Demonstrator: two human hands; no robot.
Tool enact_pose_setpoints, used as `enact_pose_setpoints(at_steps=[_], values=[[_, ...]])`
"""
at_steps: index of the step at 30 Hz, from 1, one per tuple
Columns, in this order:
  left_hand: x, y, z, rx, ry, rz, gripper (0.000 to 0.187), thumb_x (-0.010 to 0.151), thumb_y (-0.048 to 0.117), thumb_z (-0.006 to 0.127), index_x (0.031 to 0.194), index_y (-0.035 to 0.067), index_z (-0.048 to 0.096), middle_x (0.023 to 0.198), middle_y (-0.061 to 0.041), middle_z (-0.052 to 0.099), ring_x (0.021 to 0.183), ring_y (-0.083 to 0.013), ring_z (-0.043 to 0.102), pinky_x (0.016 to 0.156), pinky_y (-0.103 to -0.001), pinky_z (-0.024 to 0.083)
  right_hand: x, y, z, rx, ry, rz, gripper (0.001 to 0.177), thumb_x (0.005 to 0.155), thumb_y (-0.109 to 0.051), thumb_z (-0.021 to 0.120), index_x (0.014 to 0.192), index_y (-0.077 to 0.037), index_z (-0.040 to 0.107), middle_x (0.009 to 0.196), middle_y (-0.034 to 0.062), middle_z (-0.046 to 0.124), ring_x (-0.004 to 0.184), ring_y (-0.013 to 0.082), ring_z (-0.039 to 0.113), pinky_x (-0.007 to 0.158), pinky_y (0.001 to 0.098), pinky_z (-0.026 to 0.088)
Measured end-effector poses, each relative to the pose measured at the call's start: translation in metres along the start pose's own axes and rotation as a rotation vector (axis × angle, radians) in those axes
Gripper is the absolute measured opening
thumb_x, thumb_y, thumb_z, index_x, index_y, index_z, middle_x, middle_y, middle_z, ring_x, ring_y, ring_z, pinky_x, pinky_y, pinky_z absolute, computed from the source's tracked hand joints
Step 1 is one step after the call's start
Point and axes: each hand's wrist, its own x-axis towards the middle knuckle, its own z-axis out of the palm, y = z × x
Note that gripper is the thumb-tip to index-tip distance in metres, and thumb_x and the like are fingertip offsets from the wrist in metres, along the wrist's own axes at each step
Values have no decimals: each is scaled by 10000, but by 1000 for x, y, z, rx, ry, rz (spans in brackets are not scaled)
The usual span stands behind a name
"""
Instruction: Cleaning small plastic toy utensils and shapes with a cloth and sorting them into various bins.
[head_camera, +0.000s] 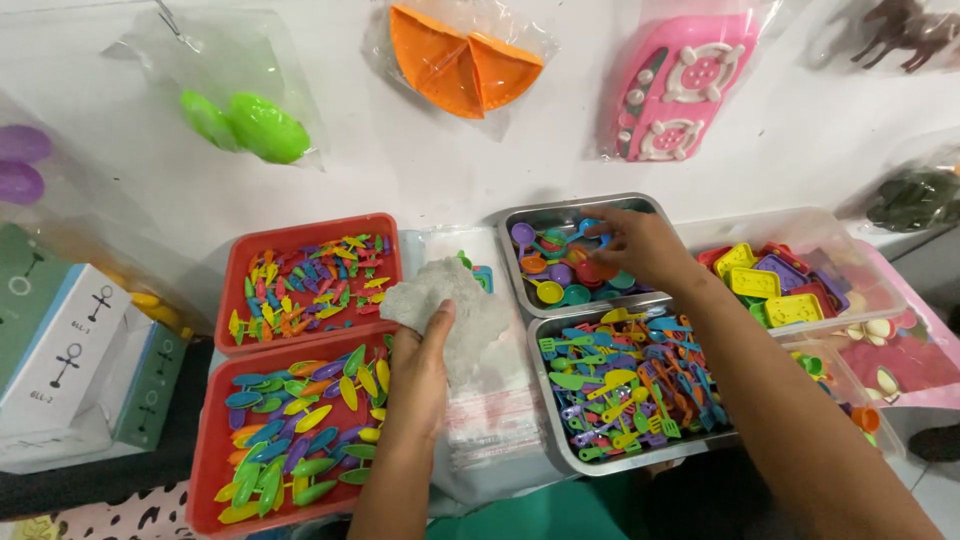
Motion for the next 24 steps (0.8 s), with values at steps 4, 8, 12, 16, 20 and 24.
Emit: enact_pose_setpoints(at_steps=[4,8,12,16,20,24], values=[[-1,-3,2,49,6,-7,521,904,355,763,1179,-58,605,1009,-128,632,968,-220,620,892,-398,523,-16,-15,-5,102,72,-57,551,844,36,724,1372,-116,685,1028,176,771,931,329,760,855,430,585],[-21,17,18,134,-19,-33,565,900,431,736,1159,-54,604,1047,-147,612,1037,-248,607,931,-422,492,-55,-62,-3,336,46,-95,294,850,85,729,1119,-18,789,955,238,773,935,391,769,883,458,586],[-21,7,20,24,-193,-67,639,965,516,570,1253,-49,650,1212,-230,665,1156,-318,637,998,-486,506,-91,-82,14,369,221,-512,193,759,38,841,914,-76,830,912,118,803,897,265,771,870,383,594],[-16,-16,22,-378,-450,5,528,1039,407,517,1296,-35,651,1246,-210,703,1109,-297,693,942,-509,579,-119,-112,37,174,316,-778,172,794,36,801,847,-125,836,901,38,825,807,233,783,760,342,623],[3,-53,0,-54,-281,281,313,878,166,790,1148,15,741,995,-95,779,915,-146,707,814,-382,628,-124,-108,48,204,308,-746,229,822,72,738,892,-119,842,915,36,821,772,233,793,745,351,653],[-20,-22,18,173,-133,496,328,872,179,788,1144,11,716,1055,-97,771,1000,-118,650,938,-415,569,-119,-100,57,503,230,-421,377,679,20,894,1042,-21,802,776,106,793,678,208,769,667,365,665]])
